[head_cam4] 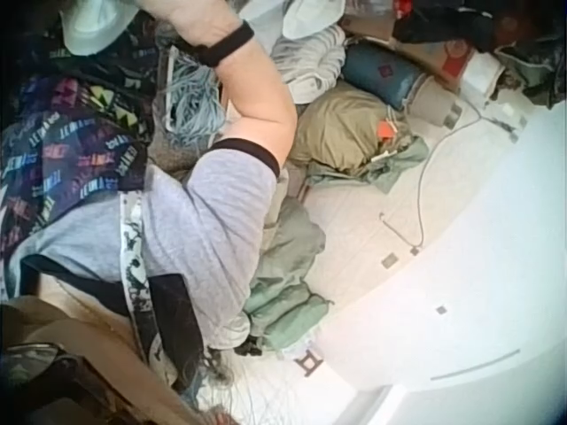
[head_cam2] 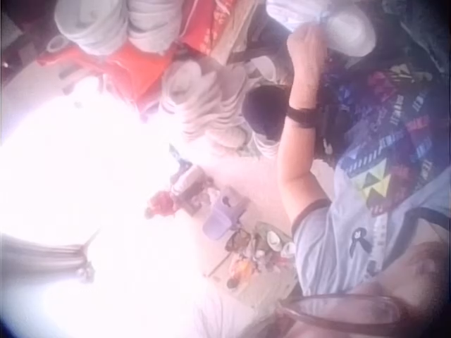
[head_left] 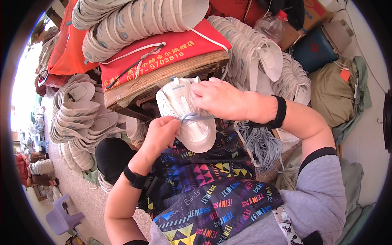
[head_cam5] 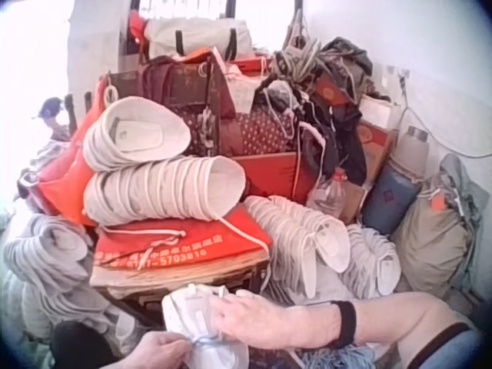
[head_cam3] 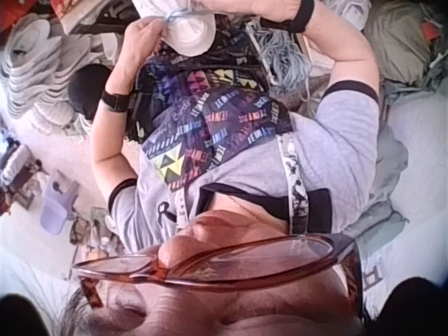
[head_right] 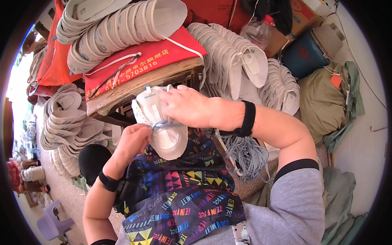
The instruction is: Lacing a pair of white sneakers in a manufacturing setting.
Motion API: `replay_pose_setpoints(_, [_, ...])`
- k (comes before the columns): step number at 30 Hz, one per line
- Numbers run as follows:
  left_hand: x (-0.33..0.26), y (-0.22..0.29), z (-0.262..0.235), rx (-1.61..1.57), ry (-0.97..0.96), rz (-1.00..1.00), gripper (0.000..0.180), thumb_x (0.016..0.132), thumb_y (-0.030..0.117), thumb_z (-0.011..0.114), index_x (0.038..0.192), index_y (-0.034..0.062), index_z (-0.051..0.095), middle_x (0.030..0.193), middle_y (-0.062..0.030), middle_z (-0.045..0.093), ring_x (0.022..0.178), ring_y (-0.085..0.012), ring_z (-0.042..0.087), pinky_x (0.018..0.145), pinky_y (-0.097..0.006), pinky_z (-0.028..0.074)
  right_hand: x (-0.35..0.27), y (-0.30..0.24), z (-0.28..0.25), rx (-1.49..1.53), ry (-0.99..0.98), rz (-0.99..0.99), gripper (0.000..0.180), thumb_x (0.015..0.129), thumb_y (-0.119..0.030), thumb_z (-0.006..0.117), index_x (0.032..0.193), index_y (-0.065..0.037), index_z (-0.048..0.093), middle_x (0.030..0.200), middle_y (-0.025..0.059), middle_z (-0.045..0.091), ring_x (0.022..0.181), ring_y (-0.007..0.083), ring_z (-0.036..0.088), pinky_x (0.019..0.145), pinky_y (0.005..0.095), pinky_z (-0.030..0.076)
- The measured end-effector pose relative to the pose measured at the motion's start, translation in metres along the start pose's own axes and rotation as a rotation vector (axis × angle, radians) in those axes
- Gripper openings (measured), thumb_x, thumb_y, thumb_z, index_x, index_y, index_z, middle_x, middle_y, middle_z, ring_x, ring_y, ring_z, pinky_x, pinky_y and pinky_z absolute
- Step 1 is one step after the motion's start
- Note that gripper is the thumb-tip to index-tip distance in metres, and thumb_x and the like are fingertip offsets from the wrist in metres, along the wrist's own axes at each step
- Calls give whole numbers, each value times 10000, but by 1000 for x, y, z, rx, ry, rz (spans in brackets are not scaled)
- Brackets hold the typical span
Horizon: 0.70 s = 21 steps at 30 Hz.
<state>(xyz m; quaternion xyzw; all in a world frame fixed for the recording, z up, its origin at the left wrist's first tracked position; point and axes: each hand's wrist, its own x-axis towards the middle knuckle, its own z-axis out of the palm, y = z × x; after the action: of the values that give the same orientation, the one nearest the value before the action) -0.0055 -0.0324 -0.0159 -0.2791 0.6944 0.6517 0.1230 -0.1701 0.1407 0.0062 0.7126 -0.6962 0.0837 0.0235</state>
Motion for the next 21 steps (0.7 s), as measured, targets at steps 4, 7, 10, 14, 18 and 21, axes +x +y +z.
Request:
replay_pose_setpoints(4, [-6, 14, 0, 374, 1, 144, 270, 890, 191, 545, 702, 18, 631, 500, -35, 544, 442, -103, 510, 439, -247, 391, 6, 11, 4, 91, 184, -67, 167, 802, -141, 581, 949, -64, 596, 984, 126, 559, 946, 305, 616, 748, 433, 518])
replay_pose_setpoints(7, [-4, 20, -4, 272, -50, 4, 315, 921, 247, 562, 708, 20, 602, 526, -20, 538, 400, -71, 408, 398, -237, 317, 9, 17, 1, 206, -130, -1, 198, 813, -126, 577, 998, -57, 559, 1003, 133, 560, 890, 344, 637, 708, 460, 533])
replay_pose_setpoints(10, [-2, 19, -3, 155, -90, -29, 297, 939, 249, 549, 758, 22, 614, 532, -26, 546, 390, -66, 402, 386, -233, 311, 10, 22, 6, 245, -29, -101, 235, 755, -57, 626, 972, -44, 538, 966, 121, 546, 779, 345, 623, 615, 443, 506])
replay_pose_setpoints(14, [0, 11, -7, -46, -153, -88, 286, 964, 241, 523, 793, 32, 617, 553, -40, 567, 376, -64, 392, 371, -215, 297, 4, 21, 4, 234, -100, -72, 198, 763, -68, 627, 934, -50, 529, 973, 98, 552, 784, 331, 626, 616, 443, 504])
replay_pose_setpoints(18, [1, 8, -14, -137, -169, -46, 300, 980, 241, 497, 797, 33, 611, 564, -48, 575, 369, -67, 390, 365, -208, 291, 1, 21, 9, 260, -80, -54, 137, 804, -93, 625, 922, -59, 564, 964, 93, 553, 800, 317, 623, 642, 432, 501])
replay_pose_setpoints(21, [-1, 12, -13, 9, -159, -50, 281, 962, 263, 555, 812, 28, 591, 537, -41, 567, 349, -66, 376, 360, -212, 301, 2, 23, 12, 531, -114, 53, 90, 830, -134, 640, 881, -62, 619, 947, 92, 550, 827, 288, 620, 698, 405, 498])
